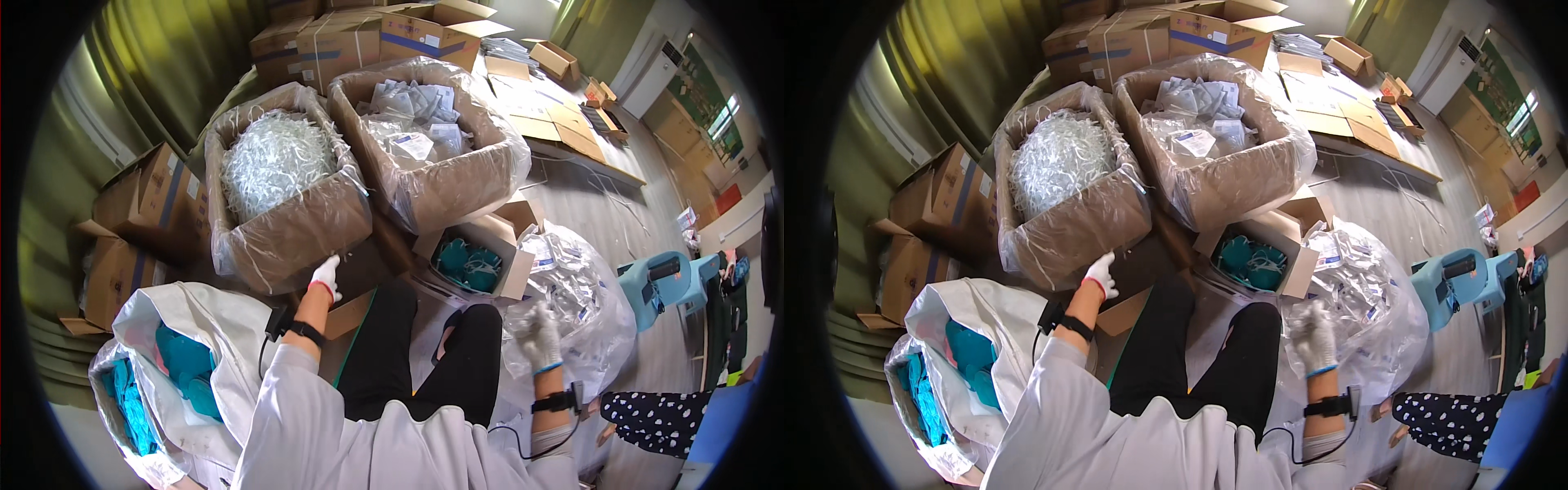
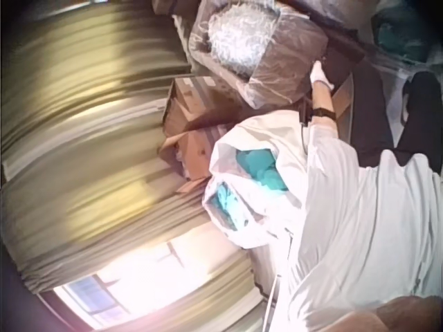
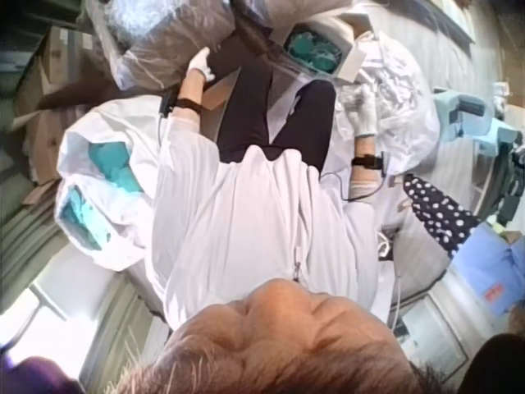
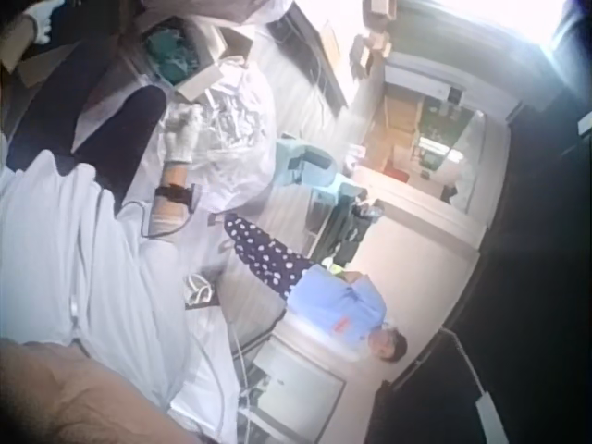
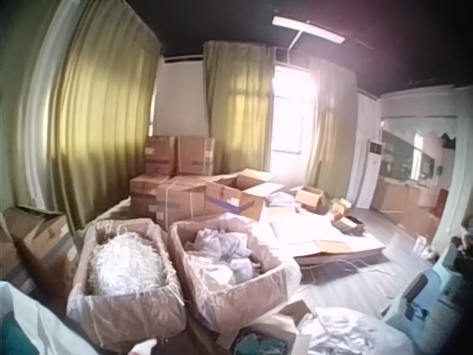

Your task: The person picks up green face masks from a small box and places them into larger bags and boxes filled with other packaged hygiene items.

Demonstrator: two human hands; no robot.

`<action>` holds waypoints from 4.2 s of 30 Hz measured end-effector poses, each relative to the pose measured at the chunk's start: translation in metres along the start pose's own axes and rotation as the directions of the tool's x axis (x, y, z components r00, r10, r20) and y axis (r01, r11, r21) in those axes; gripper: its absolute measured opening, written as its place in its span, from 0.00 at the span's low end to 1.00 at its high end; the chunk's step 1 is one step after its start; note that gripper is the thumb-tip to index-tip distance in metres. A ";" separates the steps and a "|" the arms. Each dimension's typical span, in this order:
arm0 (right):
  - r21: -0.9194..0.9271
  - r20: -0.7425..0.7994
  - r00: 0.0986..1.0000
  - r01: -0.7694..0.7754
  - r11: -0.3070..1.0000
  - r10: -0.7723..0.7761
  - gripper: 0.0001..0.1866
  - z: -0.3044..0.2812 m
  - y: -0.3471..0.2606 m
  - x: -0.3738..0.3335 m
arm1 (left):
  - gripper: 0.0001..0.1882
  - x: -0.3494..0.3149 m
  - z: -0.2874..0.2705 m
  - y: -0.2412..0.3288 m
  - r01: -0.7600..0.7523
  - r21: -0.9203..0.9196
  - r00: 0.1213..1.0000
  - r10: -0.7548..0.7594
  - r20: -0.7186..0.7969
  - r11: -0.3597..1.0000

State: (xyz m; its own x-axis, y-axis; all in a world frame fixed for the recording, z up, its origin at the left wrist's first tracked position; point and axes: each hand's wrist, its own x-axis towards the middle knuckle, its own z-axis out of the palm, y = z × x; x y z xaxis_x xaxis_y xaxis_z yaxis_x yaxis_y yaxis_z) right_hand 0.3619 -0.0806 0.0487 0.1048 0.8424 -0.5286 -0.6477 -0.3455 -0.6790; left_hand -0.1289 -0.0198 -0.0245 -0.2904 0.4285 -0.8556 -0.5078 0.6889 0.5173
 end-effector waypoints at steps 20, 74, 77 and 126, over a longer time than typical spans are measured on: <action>-0.344 0.936 0.347 0.870 -0.354 -0.056 0.25 0.128 0.102 -0.035 | 0.12 -0.089 0.098 -0.157 -0.748 0.113 0.610 0.610 0.506 0.654; -0.632 0.096 0.981 0.190 -0.751 0.167 0.32 0.014 0.111 0.356 | 0.13 -0.002 0.148 -0.049 -0.602 0.776 0.557 0.597 0.577 -0.188; -0.546 0.130 0.960 0.278 -0.791 0.248 0.23 0.019 0.095 0.344 | 0.13 0.002 0.148 -0.048 -0.600 0.779 0.559 0.599 0.573 -0.184; -0.247 0.625 0.753 0.439 0.864 -0.204 0.14 0.093 -0.061 -0.049 | 0.15 -0.244 0.175 -0.025 -1.000 -0.014 -0.004 0.740 0.672 0.007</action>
State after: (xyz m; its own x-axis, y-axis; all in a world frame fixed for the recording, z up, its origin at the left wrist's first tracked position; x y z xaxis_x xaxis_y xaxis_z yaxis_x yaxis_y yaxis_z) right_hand 0.3258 -0.0620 0.1634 -0.2605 0.9637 0.0587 -0.3269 -0.0308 -0.9446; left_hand 0.0964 -0.0395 0.1741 0.1705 0.9012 0.3985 0.2757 -0.4319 0.8588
